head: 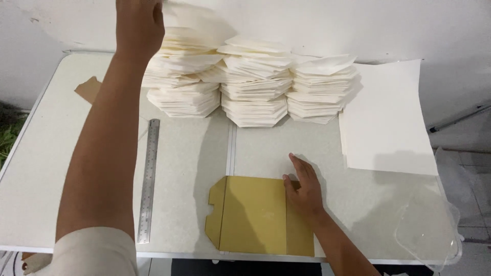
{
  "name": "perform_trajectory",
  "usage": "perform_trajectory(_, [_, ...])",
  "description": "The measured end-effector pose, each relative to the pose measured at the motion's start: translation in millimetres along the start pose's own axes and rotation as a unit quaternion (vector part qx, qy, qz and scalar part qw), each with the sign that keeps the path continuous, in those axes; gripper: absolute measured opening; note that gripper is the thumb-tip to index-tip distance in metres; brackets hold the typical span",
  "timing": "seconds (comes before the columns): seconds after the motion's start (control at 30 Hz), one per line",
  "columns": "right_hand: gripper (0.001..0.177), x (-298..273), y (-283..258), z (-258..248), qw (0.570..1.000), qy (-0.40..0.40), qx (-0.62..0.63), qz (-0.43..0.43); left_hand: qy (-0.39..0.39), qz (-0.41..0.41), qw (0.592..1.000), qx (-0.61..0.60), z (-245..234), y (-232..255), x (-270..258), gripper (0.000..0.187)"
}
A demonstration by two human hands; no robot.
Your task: Folding white paper sheets using a cardboard template to create uniform shapes.
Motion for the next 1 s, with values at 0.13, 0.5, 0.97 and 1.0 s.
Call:
perform_trajectory(0.13, [0.058,2,-4,-1,0.999,-0.023,0.007,0.049,-0.039,-0.015,0.999,-0.002,47,-34,-38,0.026])
perform_trajectory(0.5, [0.057,3,-1,3,1.0,-0.01,-0.016,0.008,-0.192,-0.065,0.979,0.029,77,16,-81,0.057])
perform_trajectory(0.97, [0.05,3,2,7,0.999,0.006,-0.028,-0.024,-0.098,0.021,0.985,0.139,77,68,-60,0.021])
perform_trajectory(1.0, [0.05,3,1,6,0.999,0.006,-0.028,-0.024,-0.098,0.021,0.985,0.139,75,66,-61,0.021])
Point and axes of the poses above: each hand's wrist, its own x-axis towards the middle knuckle, its own z-axis out of the palm, y = z × x, the point moved 1 cm from there along x, towards the middle knuckle, and after that the axes turned 6 degrees about x, right-handed, at the moved point
